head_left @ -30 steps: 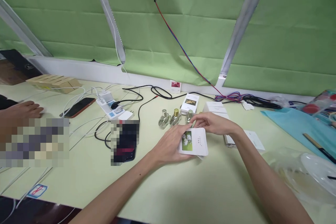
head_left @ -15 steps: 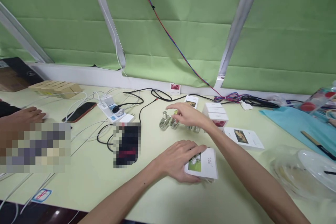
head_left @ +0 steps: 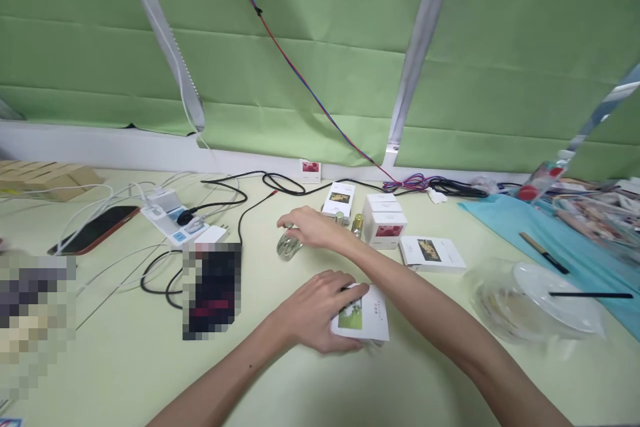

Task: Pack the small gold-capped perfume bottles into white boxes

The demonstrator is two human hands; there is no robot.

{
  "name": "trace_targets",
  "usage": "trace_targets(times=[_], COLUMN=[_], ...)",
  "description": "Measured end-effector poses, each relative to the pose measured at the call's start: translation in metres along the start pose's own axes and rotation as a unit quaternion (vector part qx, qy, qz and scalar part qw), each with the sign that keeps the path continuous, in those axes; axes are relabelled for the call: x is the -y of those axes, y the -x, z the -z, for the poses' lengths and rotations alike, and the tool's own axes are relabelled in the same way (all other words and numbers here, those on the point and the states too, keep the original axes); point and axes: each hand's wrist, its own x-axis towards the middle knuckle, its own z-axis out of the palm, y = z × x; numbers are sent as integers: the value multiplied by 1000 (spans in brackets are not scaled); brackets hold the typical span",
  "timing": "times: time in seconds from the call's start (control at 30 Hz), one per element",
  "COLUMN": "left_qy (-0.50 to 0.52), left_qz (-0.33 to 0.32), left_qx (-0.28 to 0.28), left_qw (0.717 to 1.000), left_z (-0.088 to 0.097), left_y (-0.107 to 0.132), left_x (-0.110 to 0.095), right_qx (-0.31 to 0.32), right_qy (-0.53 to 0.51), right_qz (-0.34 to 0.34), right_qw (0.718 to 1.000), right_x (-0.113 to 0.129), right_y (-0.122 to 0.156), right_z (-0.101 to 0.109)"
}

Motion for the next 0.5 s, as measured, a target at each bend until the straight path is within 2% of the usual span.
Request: trace_targets(times=[0.37, 0.5], left_qy=[-1, -1], left_qz=[10, 5], left_qx=[3, 10], left_qw=[1000, 1000], left_z=[-2, -3], left_y=[0, 0], left_x=[-1, 1], right_qx=[7, 38], right_qy=[21, 45], right_qz=[69, 65], right_qw=[997, 996], right_x=[12, 9], right_y=[20, 24], right_z=[-1, -4])
